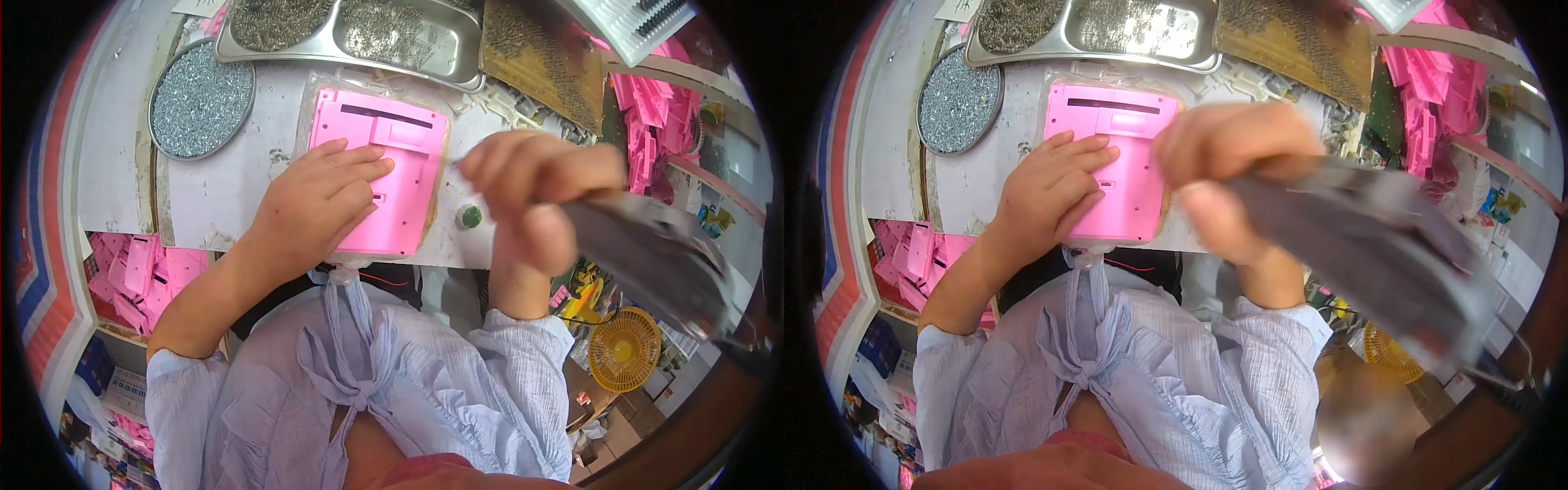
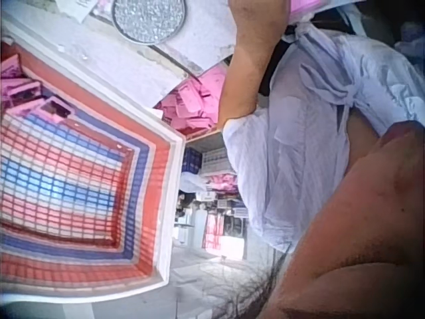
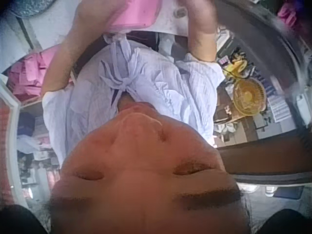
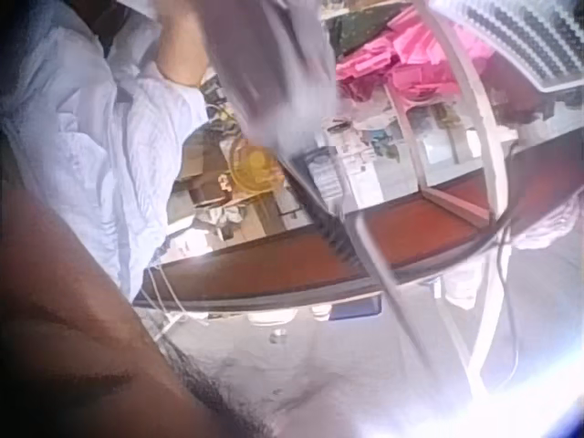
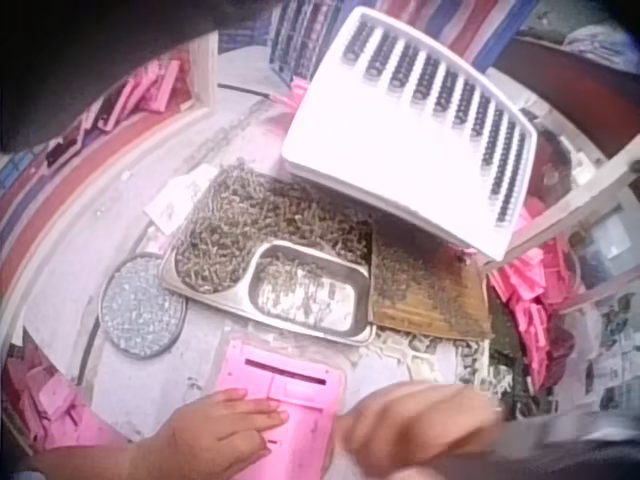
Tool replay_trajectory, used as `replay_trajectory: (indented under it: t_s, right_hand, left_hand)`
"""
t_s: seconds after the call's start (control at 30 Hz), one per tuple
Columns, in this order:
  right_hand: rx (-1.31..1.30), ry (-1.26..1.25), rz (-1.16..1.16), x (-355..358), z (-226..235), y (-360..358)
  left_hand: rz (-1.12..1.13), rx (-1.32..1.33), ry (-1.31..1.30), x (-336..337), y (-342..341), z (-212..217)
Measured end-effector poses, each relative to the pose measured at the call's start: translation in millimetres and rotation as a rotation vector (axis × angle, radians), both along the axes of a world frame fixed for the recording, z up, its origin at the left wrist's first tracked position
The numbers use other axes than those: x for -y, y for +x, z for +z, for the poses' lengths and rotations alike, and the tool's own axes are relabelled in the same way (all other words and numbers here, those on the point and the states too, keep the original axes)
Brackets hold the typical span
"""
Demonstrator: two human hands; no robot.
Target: Assemble the internal electronics and outer casing of a pink toy camera, including soldering wires and using an electric screwdriver.
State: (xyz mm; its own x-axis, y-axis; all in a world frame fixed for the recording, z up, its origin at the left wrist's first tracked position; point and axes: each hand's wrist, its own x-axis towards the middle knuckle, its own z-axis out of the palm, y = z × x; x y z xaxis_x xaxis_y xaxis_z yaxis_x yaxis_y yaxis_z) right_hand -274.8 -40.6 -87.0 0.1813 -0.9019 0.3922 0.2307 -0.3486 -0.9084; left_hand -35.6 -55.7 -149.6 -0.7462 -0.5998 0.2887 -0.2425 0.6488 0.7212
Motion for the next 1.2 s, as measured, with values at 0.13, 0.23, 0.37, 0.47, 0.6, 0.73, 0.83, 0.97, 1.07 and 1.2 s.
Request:
replay_trajectory:
  t_s: [0.13, 0.23, 0.37, 0.47, 0.6, 0.73, 0.83, 0.97, 1.07, 1.2]
  right_hand:
    - [-0.066, -0.035, -0.243, 21, -12, 1]
    - [-0.069, -0.005, -0.228, 27, -30, 4]
    - [-0.107, -0.052, -0.216, 32, -35, 5]
    - [-0.251, -0.057, -0.132, 41, -38, -10]
    - [0.006, -0.024, 0.021, 55, -8, -4]
    - [0.053, -0.099, 0.11, 33, 33, 19]
    - [0.028, -0.094, 0.195, 27, 32, 33]
    - [0.126, -0.058, 0.235, 28, 32, 52]
    - [0.115, -0.034, 0.223, 27, 36, 65]
    - [0.103, -0.016, 0.254, 31, 34, 67]
  left_hand:
    - [-0.006, -0.005, 0.015, 1, 1, 1]
    - [-0.007, 0.001, 0.034, 1, 1, 0]
    - [-0.01, -0.005, 0.049, 3, 1, -1]
    - [-0.016, -0.022, 0.052, 5, 0, 0]
    - [0.022, -0.054, 0.039, 0, 2, -4]
    - [0.067, -0.246, 0.147, -2, 6, -17]
    - [0.201, -0.294, 0.129, -8, 12, -13]
    - [0.285, -0.22, 0.057, -6, 24, 2]
    - [0.29, -0.205, 0.067, -5, 27, 3]
    - [0.312, -0.231, 0.079, -3, 29, 1]
